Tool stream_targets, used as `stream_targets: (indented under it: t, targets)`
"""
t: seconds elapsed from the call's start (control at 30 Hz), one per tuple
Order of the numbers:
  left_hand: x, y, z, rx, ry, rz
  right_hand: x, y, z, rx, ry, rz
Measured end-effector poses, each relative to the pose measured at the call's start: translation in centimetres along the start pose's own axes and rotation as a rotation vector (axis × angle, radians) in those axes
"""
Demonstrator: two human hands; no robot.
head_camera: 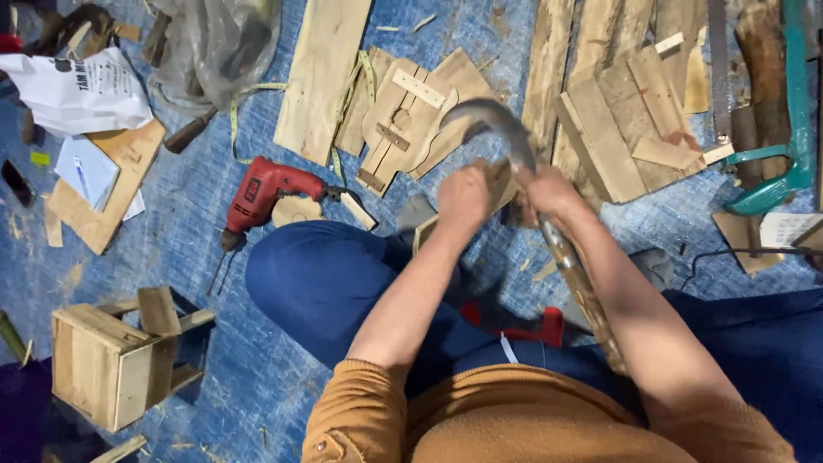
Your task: A person is sitting on the floor using a curved hand tool to carve and shape small pieces of wood.
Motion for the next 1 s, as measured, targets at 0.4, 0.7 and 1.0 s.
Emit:
stream_targets:
  t: [0.4, 0.7, 1.0]
  targets:
    - [-0.1, 1.7, -0.5, 0.078, 0.012, -0.042, 0.7, 4.0, 0.1, -0.001, -0.114, -0.067]
    - [-0.5, 2.4, -2.0, 0.124, -0.037, -0.045, 0.2, 4.0, -0.1, 0.036, -0.118, -0.083]
    - [-4.3, 4.0, -4.3, 0.129, -0.040, -0.035, -1.0, -2.6, -3.2, -0.018, 0.053, -0.135]
Point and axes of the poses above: each hand's wrist, its own y-axis away from the middle knuckle, its own x-axis out of the palm, z = x × y, the point moved 10 cm from there along -y, towards the middle knuckle, and after that the axes turned 1 degree about y, right-handed, at the moved point
